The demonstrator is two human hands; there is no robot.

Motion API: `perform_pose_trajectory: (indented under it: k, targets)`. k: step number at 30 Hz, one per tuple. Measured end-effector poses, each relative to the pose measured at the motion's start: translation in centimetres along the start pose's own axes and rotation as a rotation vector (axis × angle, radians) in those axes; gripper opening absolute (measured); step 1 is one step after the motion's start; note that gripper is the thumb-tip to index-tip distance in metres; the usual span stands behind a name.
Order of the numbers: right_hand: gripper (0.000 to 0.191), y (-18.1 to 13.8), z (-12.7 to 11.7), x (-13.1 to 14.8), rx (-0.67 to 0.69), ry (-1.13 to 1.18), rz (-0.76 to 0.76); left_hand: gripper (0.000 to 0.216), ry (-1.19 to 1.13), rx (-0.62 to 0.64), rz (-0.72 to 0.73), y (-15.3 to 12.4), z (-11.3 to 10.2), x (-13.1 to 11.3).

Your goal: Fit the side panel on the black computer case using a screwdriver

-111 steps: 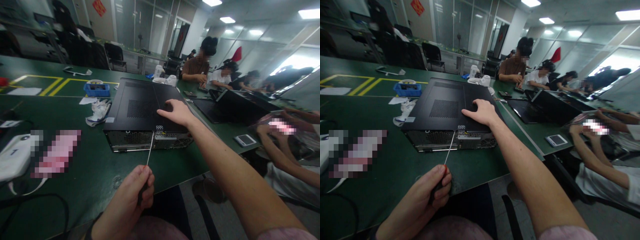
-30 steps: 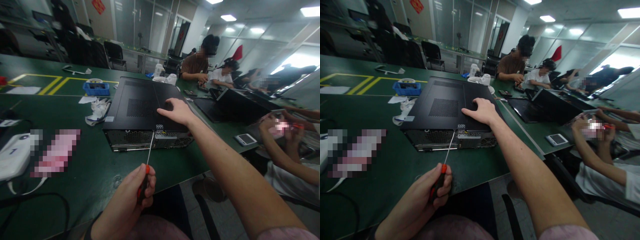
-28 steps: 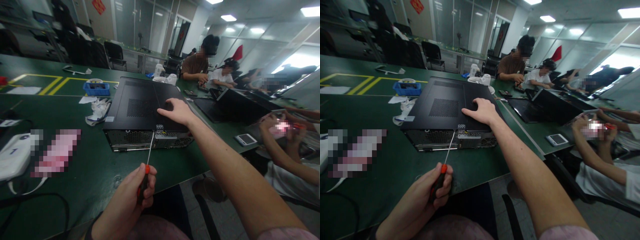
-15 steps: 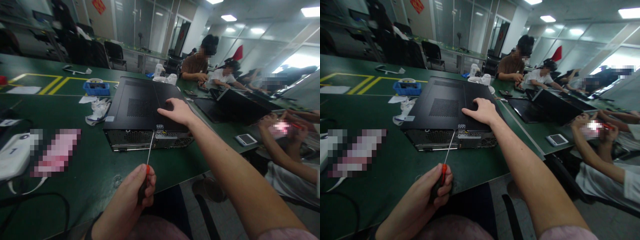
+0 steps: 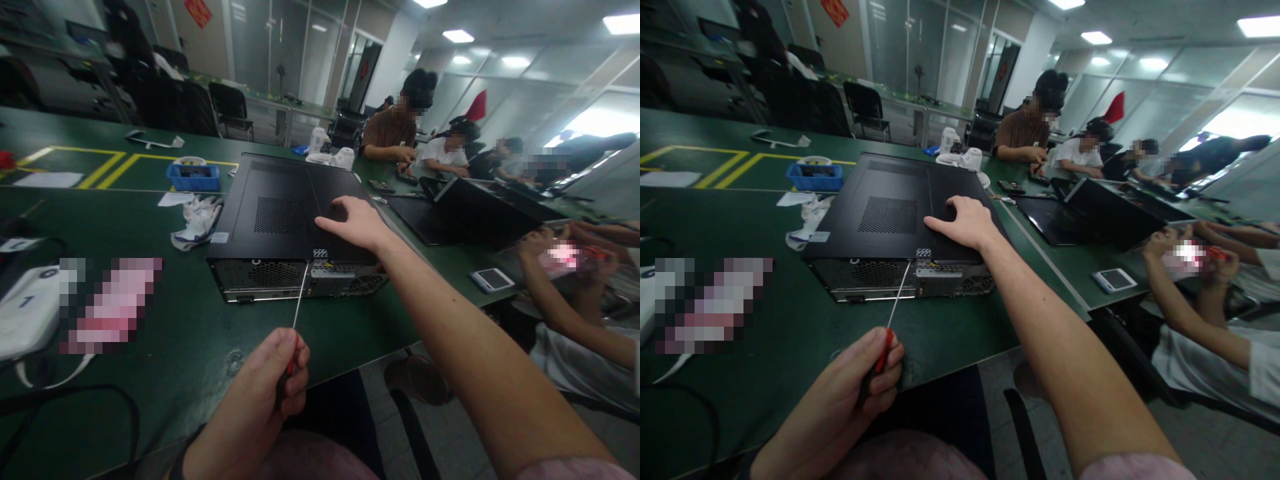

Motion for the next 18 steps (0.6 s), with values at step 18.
perform_pose_trajectory:
  k: [18]
  targets:
    - [0.078, -0.08, -0.05, 0.05, 0.001, -0.009, 0.01, 0.03, -0.009, 0.014, -0.001, 0.22, 0.03, 0.13]
Point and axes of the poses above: each hand's wrist, its own y-axis towards the middle knuckle, its own z-axis out of the palm, x = y × z, the point moved 8 cm from there along y, towards the middle knuckle, and after that the axes turned 5 degrees about z, right-handed, at the moved point
